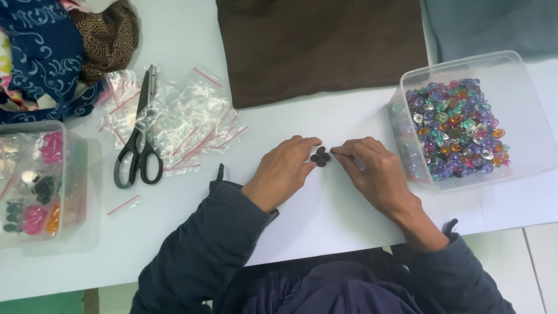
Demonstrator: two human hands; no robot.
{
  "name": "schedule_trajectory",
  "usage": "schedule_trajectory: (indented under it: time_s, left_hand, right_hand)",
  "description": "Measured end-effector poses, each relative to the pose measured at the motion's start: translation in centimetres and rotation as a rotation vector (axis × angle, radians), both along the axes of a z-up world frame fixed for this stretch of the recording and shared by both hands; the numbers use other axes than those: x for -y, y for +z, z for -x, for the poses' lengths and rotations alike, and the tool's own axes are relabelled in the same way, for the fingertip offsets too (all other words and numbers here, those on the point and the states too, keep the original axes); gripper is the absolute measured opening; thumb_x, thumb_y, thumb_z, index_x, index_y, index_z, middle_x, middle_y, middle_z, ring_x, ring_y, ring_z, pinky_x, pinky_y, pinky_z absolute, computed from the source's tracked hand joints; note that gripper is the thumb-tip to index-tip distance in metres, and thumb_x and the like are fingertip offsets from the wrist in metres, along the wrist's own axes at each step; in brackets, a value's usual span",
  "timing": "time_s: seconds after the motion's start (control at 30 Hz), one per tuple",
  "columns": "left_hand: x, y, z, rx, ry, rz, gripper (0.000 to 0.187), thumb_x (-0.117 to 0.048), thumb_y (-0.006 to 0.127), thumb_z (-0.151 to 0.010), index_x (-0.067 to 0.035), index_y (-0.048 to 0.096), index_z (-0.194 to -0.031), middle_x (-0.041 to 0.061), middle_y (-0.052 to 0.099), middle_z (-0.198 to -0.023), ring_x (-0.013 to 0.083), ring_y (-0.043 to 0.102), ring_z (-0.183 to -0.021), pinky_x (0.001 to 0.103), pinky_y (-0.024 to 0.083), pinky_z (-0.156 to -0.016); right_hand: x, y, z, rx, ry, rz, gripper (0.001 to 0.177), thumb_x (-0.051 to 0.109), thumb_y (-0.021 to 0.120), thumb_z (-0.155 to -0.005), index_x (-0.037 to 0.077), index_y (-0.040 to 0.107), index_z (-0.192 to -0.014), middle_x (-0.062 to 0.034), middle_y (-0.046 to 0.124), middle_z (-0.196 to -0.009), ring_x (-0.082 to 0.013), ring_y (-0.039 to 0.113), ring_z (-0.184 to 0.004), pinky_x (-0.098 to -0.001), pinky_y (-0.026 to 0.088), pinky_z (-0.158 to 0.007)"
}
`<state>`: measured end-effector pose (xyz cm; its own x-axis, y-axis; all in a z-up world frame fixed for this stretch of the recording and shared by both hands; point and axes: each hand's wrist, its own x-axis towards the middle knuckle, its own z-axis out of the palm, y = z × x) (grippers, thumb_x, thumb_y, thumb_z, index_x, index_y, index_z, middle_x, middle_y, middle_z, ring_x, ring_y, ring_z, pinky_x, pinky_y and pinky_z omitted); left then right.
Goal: Sorting small colorful beads from a large container into small individual zip-lock bags and sealing them.
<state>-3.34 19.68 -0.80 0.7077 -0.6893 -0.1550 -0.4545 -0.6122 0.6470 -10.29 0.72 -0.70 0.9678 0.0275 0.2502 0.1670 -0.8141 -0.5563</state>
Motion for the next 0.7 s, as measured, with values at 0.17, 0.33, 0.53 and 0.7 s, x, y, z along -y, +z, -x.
schedule_trajectory:
  time_s: [0.17, 0.33, 0.53, 0.7]
  left_hand:
    - [0.4, -0.3, 0.1, 0.023, 0.005, 0.022, 0.042, 0.000, 0.062, -0.094, 0.004, 0.059, -0.136, 0.017, 0.069, -0.093, 0.0242, 0.071, -0.082, 0.036, 0.060, -0.069]
    - [-0.3, 1.1, -0.2, 0.100, -0.008, 0.035, 0.039, 0.004, 0.058, -0.095, 0.006, 0.061, -0.133, 0.020, 0.070, -0.091, 0.0263, 0.071, -0.080, 0.038, 0.060, -0.068]
    - [2.7, 6.8, -0.2, 0.205, -0.056, 0.173, 0.032, -0.004, 0.061, -0.096, 0.004, 0.067, -0.127, 0.019, 0.071, -0.089, 0.0263, 0.072, -0.077, 0.038, 0.059, -0.065]
    - [10.8, 7.7, 1.4, 0.326, -0.219, 0.374, 0.026, 0.004, 0.060, -0.092, 0.000, 0.072, -0.114, 0.018, 0.066, -0.092, 0.0363, 0.069, -0.086, 0.046, 0.055, -0.071]
  right_hand:
    - [-0.2, -0.5, -0.2, -0.041, 0.021, -0.006, 0.015, -0.003, 0.076, -0.089, 0.003, 0.077, -0.103, -0.0114, 0.076, -0.091, -0.0240, 0.076, -0.089, -0.0281, 0.062, -0.074]
    - [0.2, 0.8, 0.5, 0.032, 0.045, -0.042, 0.020, -0.006, 0.075, -0.087, 0.003, 0.078, -0.105, -0.0121, 0.076, -0.092, -0.0249, 0.075, -0.088, -0.0317, 0.062, -0.071]
    - [3.1, 3.6, 3.8, 0.218, 0.015, 0.030, 0.023, 0.004, 0.082, -0.085, 0.013, 0.079, -0.106, -0.0065, 0.073, -0.107, -0.0237, 0.069, -0.092, -0.0337, 0.060, -0.073]
    - [10.1, 6.6, 5.3, 0.229, -0.079, 0.237, 0.020, -0.005, 0.076, -0.092, 0.011, 0.079, -0.104, -0.0113, 0.073, -0.111, -0.0320, 0.067, -0.096, -0.0435, 0.053, -0.085]
